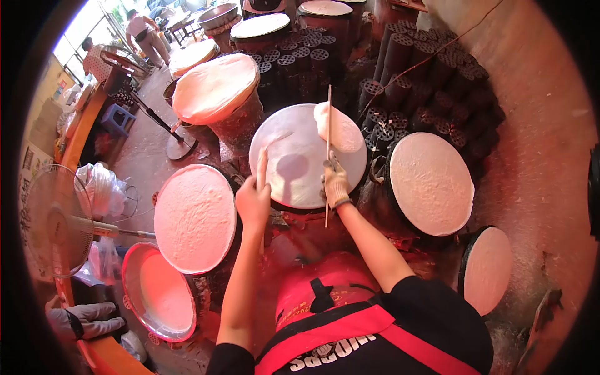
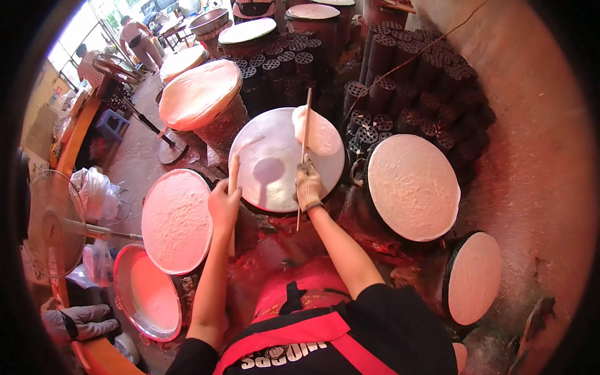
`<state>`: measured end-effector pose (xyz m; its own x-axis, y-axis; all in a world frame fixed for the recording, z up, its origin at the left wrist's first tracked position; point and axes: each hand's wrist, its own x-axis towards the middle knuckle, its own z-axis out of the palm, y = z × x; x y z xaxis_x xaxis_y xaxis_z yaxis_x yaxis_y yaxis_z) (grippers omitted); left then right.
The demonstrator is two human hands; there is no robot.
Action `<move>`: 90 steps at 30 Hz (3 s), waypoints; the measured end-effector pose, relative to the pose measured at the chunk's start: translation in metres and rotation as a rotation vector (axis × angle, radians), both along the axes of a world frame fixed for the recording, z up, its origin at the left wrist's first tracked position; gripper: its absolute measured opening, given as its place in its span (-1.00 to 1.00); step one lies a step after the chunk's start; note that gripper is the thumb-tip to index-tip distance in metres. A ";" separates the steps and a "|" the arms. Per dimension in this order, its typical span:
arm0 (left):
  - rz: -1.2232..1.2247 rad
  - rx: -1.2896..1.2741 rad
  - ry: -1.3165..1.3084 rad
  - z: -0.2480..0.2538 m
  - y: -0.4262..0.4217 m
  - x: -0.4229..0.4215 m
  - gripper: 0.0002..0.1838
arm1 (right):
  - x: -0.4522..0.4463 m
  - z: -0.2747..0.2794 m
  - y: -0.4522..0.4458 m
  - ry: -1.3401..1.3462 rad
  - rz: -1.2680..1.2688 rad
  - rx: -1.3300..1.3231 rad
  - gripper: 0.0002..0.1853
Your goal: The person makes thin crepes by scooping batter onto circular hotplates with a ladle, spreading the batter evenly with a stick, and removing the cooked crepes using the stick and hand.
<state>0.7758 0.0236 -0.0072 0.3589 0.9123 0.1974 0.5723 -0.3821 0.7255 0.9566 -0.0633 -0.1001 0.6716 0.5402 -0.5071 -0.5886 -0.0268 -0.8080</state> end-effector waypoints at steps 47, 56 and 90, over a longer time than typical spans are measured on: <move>0.731 -1.148 -1.118 -0.003 -0.198 -0.040 -0.68 | 0.156 0.044 -0.020 -0.067 0.749 -0.137 -0.74; 0.872 -1.163 -1.110 0.012 -0.229 -0.028 -0.64 | 0.189 0.056 -0.032 -0.113 1.299 -0.206 -0.63; 0.266 -1.363 -0.736 0.012 -0.121 -0.222 -0.63 | -0.186 0.011 -0.051 -0.112 0.382 0.108 -0.61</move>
<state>0.5543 -0.0969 0.0051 0.3652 0.5615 -0.7425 -0.1068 0.8176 0.5658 0.7710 -0.1138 -0.0893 0.4601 0.8073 -0.3696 -0.4612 -0.1384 -0.8764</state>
